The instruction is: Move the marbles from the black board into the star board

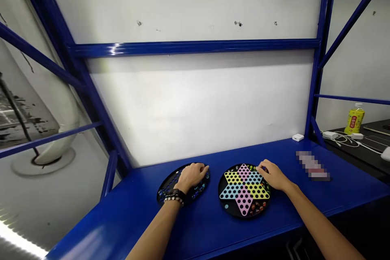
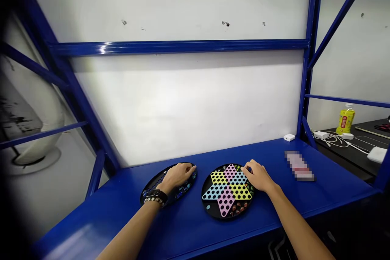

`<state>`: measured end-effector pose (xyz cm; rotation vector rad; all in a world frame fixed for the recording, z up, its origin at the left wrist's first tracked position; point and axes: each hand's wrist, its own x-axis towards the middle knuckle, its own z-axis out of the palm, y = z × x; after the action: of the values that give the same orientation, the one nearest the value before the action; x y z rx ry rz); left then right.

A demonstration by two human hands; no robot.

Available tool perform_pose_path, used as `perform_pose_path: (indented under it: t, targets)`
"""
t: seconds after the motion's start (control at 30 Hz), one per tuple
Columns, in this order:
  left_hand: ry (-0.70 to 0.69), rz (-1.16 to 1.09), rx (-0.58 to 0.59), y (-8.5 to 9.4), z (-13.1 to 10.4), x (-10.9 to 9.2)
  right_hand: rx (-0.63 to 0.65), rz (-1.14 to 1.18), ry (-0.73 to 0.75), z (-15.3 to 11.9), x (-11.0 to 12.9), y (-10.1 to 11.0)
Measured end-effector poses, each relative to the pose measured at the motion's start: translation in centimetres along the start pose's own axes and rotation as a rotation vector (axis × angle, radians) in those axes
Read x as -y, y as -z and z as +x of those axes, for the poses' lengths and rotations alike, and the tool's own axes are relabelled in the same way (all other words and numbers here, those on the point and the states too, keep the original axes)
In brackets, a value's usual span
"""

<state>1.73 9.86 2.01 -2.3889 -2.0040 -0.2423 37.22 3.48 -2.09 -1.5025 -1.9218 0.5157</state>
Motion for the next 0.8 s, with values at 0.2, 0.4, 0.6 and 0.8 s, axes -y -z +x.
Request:
perform_pose_path:
  t: [0.2,0.4,0.6,0.8]
  targets:
    - [-0.106,0.012,-0.057,0.7,-0.5,-1.7,0.001,0.013,-0.004,0.0,0.1,0.0]
    - [-0.396,-0.119,-0.03,-0.8,-0.1,-9.2,0.0,0.012,0.009,0.1,-0.3,-0.2]
    - [-0.425,-0.007,-0.033,-3.1,0.8,-11.8,0.018,0.015,0.008,0.0,0.1,0.1]
    - [-0.49,0.038,-0.072,-2.9,0.7,-10.4,0.01,0.001,0.013,0.0,0.2,0.2]
